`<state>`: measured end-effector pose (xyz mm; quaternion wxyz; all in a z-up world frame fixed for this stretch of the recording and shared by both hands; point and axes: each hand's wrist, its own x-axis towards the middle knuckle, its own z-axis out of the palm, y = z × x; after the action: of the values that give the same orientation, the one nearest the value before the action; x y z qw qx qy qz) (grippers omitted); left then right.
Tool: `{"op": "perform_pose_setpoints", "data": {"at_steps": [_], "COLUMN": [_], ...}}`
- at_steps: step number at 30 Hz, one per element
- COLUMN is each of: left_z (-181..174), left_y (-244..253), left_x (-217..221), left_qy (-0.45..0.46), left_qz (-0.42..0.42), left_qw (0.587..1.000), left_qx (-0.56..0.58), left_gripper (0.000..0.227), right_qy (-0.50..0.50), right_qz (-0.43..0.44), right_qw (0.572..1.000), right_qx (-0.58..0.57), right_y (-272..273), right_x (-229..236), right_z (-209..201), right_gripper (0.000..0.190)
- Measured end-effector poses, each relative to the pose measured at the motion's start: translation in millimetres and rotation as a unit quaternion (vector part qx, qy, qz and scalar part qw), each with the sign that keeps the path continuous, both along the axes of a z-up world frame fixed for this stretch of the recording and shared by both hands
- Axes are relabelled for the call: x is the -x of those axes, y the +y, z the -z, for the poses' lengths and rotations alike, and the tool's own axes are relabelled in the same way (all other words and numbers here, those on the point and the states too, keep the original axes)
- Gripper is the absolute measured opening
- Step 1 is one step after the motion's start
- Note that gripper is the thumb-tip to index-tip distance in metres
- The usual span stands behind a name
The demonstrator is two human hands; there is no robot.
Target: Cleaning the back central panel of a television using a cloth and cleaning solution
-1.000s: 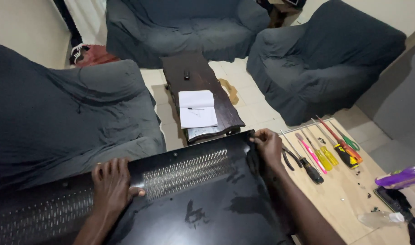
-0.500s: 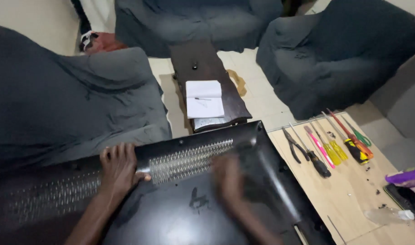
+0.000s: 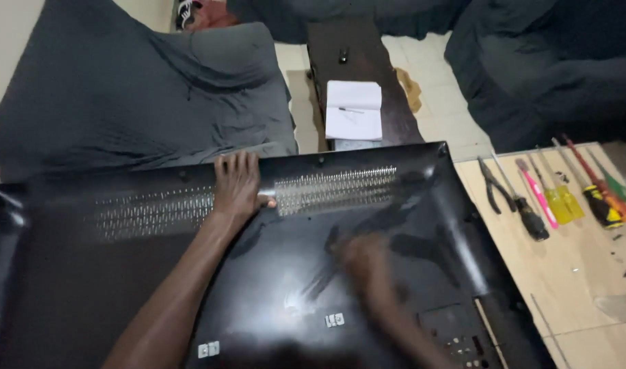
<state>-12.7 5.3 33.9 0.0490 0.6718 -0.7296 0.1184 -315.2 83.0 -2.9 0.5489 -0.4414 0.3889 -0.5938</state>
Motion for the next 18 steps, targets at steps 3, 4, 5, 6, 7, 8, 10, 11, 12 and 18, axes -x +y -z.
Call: {"op": "perform_pose_setpoints", "data": {"at_steps": [3, 4, 5, 6, 7, 8, 10, 11, 12, 18], "left_z": [3.7, 9.7, -1.2, -12.0, -24.6, -50.9, -103.0, -83.4, -62.3, 192.9], "left_y": [7.1, 9.2, 26.0, 42.1, 55.9, 90.1, 144.4, 172.4, 200.6, 404.5], "left_x": [3.4, 2.8, 15.3, 27.6, 36.8, 43.5, 65.1, 50.3, 36.2, -22.1], "left_qy": [-0.029, -0.049, -0.051, -0.006, 0.035, 0.029, 0.136, 0.138, 0.141, -0.103], "left_qz": [-0.004, -0.004, -0.010, -0.010, -0.010, -0.017, -0.040, -0.046, -0.032, 0.011], "left_qw": [0.999, 0.997, 0.997, 1.000, 0.999, 0.999, 0.982, 0.982, 0.985, 0.991], "left_qx": [0.029, 0.052, 0.049, 0.021, -0.005, -0.005, -0.126, -0.117, -0.095, 0.084], "left_gripper": [0.106, 0.119, 0.119, 0.123, 0.128, 0.128, 0.107, 0.107, 0.110, 0.062], "right_qy": [-0.064, -0.075, -0.077, -0.008, 0.059, 0.055, 0.128, 0.131, 0.202, 0.328], "right_qz": [-0.326, -0.467, -0.472, -0.268, -0.052, -0.060, 0.020, 0.015, -0.197, -0.115], "right_qw": [0.942, 0.859, 0.855, 0.930, 0.953, 0.953, 0.938, 0.941, 0.915, 0.887], "right_qx": [-0.051, -0.198, -0.201, -0.252, -0.291, -0.292, -0.322, -0.313, -0.289, 0.305], "right_y": [34.3, 35.5, 5.7, -24.8, -57.9, -46.1, -29.7, -19.9, -0.7, -93.0], "right_x": [-4.3, 7.2, 23.2, 37.6, 47.1, 41.5, 39.5, 27.8, 23.2, 22.4], "right_z": [13.2, 21.1, 17.9, 15.1, 13.7, 29.4, 55.9, 1.6, -49.0, 23.0], "right_gripper": [0.025, 0.036, 0.036, 0.029, 0.023, 0.023, 0.040, 0.040, 0.029, 0.018]}}
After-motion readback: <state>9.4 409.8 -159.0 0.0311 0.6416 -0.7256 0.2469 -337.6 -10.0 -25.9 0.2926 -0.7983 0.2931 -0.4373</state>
